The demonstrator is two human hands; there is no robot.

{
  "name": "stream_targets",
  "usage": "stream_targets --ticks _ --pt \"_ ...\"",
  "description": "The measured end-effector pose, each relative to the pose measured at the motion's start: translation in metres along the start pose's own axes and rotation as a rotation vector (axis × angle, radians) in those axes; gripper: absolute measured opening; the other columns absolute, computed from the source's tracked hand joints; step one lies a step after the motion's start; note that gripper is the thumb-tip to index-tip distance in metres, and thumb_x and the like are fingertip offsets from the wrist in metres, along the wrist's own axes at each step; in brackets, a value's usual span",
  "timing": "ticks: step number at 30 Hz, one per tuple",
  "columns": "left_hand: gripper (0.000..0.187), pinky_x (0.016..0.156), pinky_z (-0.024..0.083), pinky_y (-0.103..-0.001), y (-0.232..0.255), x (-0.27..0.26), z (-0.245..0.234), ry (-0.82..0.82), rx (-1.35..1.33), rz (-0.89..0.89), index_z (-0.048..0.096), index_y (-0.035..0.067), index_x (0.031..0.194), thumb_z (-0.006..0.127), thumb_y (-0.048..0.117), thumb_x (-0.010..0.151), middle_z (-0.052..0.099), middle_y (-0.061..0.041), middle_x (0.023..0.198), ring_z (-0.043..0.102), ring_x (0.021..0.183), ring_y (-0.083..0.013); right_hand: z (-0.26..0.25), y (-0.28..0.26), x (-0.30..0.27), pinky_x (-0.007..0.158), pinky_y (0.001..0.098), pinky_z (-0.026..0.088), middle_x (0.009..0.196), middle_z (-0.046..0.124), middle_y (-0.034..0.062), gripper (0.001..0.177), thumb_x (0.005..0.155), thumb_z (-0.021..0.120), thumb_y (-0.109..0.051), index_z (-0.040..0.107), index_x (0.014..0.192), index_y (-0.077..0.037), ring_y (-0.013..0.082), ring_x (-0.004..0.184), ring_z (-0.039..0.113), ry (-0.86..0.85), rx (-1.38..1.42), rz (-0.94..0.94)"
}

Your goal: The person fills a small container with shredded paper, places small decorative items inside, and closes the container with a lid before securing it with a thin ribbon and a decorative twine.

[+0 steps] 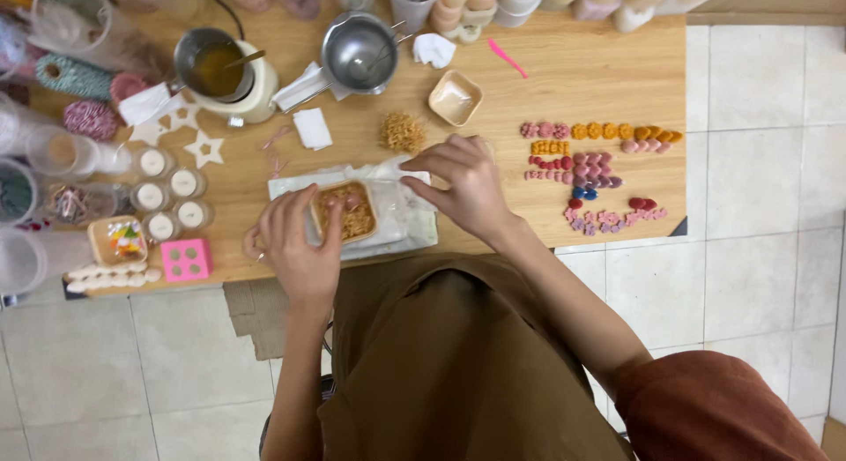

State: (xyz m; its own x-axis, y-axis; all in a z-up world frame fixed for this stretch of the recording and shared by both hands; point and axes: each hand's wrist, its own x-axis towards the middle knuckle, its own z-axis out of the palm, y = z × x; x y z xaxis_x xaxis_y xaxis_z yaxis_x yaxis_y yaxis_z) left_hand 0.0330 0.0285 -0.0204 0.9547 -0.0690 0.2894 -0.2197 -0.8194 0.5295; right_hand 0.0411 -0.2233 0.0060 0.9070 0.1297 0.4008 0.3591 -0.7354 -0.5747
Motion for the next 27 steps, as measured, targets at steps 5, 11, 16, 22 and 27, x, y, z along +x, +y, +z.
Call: stream_targets --ticks 5,11,16,22,27 --pt "0.038 0.112 0.023 -0.045 0.030 0.013 -0.007 0.030 -0.020 0.080 0.068 0.013 0.131 0.082 0.027 0.099 0.065 -0.002 0.132 0.053 0.134 -0.0227 -0.076 0.063 -0.054 0.073 0.0331 0.043 0.089 0.077 0.0026 0.012 0.089 0.087 -0.015 0.081 0.098 -0.009 0.0149 0.075 0.059 0.128 -0.159 0.244" --pt "0.037 0.116 0.024 -0.045 0.084 0.015 -0.004 0.034 -0.078 0.173 0.067 0.012 0.133 0.082 0.017 0.099 0.062 -0.003 0.137 0.051 0.138 -0.0245 -0.156 0.142 -0.147 0.071 0.0330 0.052 0.098 0.080 0.0068 0.015 0.090 0.083 -0.009 0.083 0.105 -0.007 0.0183 0.073 0.060 0.298 -0.311 0.662" --pt "0.035 0.117 0.025 -0.045 0.117 0.010 0.012 -0.011 -0.123 0.217 0.067 0.011 0.131 0.081 0.017 0.100 0.061 -0.003 0.136 0.053 0.137 -0.0244 -0.156 0.222 -0.203 0.069 0.0335 0.057 0.101 0.078 0.0021 0.015 0.092 0.082 -0.018 0.080 0.106 -0.013 0.0194 0.068 0.069 0.117 -0.315 0.880" --pt "0.031 0.116 0.025 -0.044 0.140 -0.007 0.022 -0.020 -0.076 0.219 0.068 0.010 0.128 0.080 0.018 0.100 0.063 -0.003 0.134 0.054 0.135 -0.0238 -0.112 0.290 -0.234 0.084 0.0447 0.052 0.091 0.080 0.0035 0.023 0.078 0.089 -0.031 0.084 0.092 -0.015 0.0279 0.089 0.068 0.019 -0.509 0.771" --pt "0.031 0.114 0.026 -0.043 0.149 -0.019 0.024 -0.026 -0.035 0.170 0.070 0.011 0.127 0.079 0.019 0.099 0.063 -0.001 0.132 0.055 0.134 -0.0228 -0.090 0.321 -0.239 0.089 0.0464 0.049 0.091 0.077 0.0046 0.027 0.076 0.089 -0.039 0.085 0.094 -0.020 0.0261 0.094 0.068 -0.037 -0.504 0.888"
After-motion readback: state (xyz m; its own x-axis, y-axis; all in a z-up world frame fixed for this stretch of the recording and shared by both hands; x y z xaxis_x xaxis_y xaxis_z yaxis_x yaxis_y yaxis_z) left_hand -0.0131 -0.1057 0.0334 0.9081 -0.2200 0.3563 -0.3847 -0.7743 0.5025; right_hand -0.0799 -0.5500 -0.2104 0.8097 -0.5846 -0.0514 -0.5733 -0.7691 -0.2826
